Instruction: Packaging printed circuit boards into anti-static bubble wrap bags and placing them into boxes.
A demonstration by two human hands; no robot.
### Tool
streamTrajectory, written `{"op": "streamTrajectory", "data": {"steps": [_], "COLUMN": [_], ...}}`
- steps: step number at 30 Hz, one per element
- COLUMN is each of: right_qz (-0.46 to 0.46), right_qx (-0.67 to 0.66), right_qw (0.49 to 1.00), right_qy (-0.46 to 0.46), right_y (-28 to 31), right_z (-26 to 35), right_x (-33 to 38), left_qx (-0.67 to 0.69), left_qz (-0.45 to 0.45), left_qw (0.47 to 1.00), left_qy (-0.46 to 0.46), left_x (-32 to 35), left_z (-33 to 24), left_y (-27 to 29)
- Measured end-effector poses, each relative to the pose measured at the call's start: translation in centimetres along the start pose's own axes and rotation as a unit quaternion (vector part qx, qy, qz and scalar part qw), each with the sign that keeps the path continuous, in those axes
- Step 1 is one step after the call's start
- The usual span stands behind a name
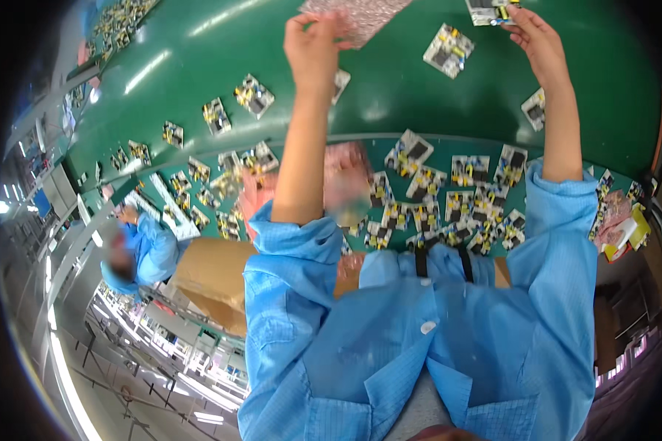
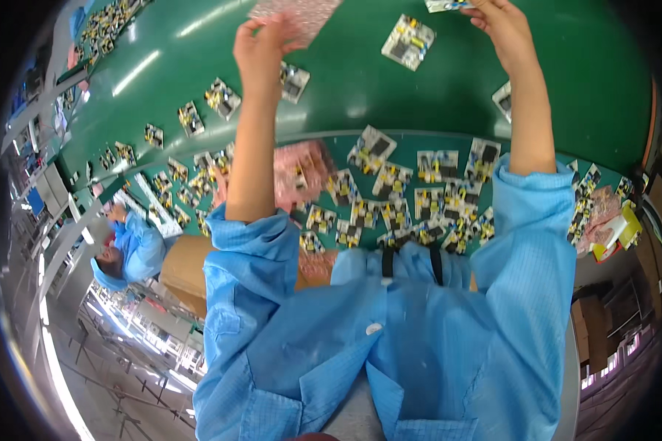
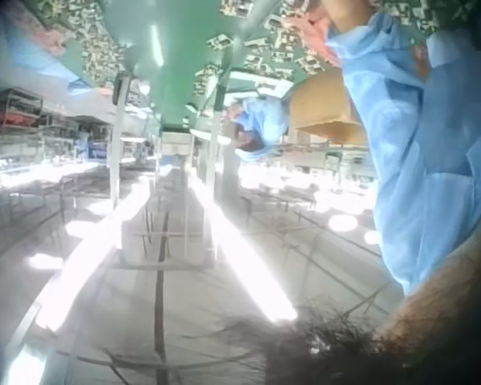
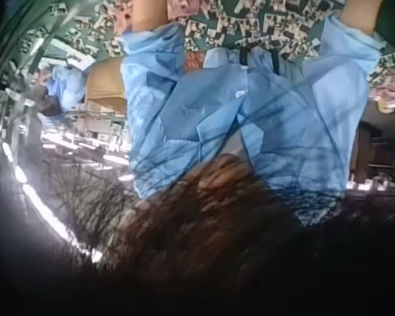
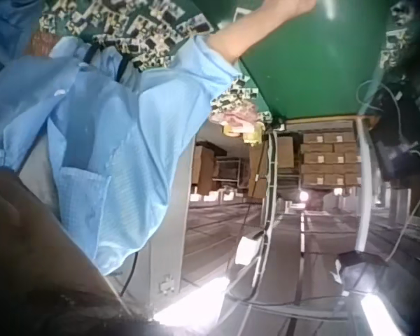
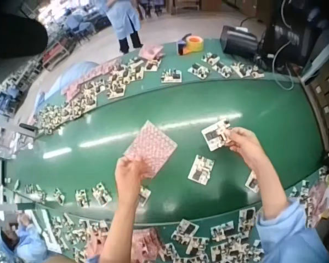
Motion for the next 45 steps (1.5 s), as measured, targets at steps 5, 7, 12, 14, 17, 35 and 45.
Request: {"op": "streamTrajectory", "data": {"steps": [5,7,12,14,17,35,45], "right_qz": [0.045,0.048,0.093,0.105,0.109,0.069,0.117], "right_qx": [-0.002,0.074,0.063,0.055,0.069,0.125,0.145], "right_qw": [0.999,0.996,0.993,0.993,0.992,0.989,0.982], "right_qy": [-0.016,-0.015,-0.02,-0.013,-0.017,-0.031,-0.032], "right_y": [-2.1,-0.2,-2.0,-2.7,-3.1,-0.1,-2.1], "right_z": [-0.6,-2.9,-3.4,-2.9,-2.2,-2.3,-1.6], "right_x": [-4.0,-6.0,-5.5,-4.5,-3.5,-3.3,-3.1], "left_qx": [-0.087,-0.068,-0.091,-0.102,-0.168,-0.481,-0.514], "left_qz": [0.029,0.031,0.005,0.0,-0.013,0.232,0.211], "left_qw": [0.992,0.991,0.996,0.995,0.98,0.8,0.783], "left_qy": [0.085,0.108,0.028,-0.018,-0.108,-0.273,-0.28], "left_x": [-4.4,-5.0,-5.7,-5.2,-4.4,-3.9,-3.8], "left_z": [4.6,4.8,1.4,-0.2,-2.5,4.0,4.2], "left_y": [-1.4,-2.0,-0.6,-1.1,-1.6,-11.7,-13.1]}}
Point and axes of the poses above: each hand's wrist, its own x-axis away from the middle knuckle, its own y-axis out of the back of the hand, z = x × y, the point moved 8 cm from there along -x, towards the middle knuckle, and after that the axes turned 7 degrees about x, right-handed, at the moved point
